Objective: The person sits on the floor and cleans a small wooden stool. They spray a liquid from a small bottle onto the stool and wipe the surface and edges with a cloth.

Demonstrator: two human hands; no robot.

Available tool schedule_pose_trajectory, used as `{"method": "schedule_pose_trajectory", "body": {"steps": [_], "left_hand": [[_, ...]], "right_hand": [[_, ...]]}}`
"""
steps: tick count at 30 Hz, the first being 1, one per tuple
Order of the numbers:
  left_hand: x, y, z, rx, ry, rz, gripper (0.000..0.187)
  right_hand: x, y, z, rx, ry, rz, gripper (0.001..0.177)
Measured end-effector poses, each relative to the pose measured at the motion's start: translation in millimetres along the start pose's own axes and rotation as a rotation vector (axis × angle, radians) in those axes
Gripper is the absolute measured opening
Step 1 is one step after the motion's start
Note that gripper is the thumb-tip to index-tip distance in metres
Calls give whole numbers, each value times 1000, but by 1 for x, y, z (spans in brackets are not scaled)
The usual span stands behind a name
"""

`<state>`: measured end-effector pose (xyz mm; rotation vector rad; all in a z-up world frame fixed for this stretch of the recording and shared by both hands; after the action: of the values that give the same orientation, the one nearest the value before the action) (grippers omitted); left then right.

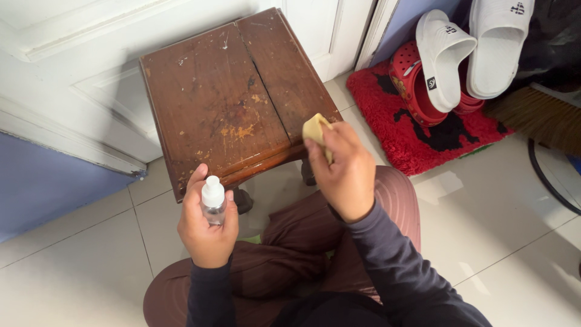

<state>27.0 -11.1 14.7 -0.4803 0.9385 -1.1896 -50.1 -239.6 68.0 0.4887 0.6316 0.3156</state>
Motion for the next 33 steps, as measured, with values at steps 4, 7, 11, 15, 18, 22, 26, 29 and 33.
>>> {"method": "schedule_pose_trajectory", "body": {"steps": [4,7,11,15,18,22,26,29,33], "left_hand": [[-2,2,-2,25,-4,14,41],[-7,11,-11,24,-60,-13,42],[-16,31,-24,17,-240,-19,45],[-31,53,-23,-33,-179,-116,46],[-37,58,-29,-31,-155,-154,50],[-41,47,-40,132,-136,35,49],[-45,49,-55,-118,-51,-67,56],[-49,47,-62,-188,38,-132,64],[-52,36,-67,-130,55,-163,55]], "right_hand": [[22,6,-32,-74,10,207,24],[43,7,-66,-65,6,396,24],[66,-12,-91,44,-28,519,21],[81,-27,-95,210,-69,691,15],[85,-22,-91,119,-77,643,14],[90,-12,-89,107,-59,640,13],[91,-7,-90,79,-48,602,13],[88,-5,-92,81,-65,568,12],[85,-4,-97,184,-42,618,12]]}}
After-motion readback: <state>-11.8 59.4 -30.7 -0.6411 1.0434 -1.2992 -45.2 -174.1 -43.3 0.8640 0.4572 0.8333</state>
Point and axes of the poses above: each hand's wrist, its own z-axis towards the middle knuckle, its own x-axis out of the palm, y = z × x, the point moved 4 cm from there along z, towards the middle knuckle, and after that the axes turned 7 degrees about -x, right-handed, at the moved point
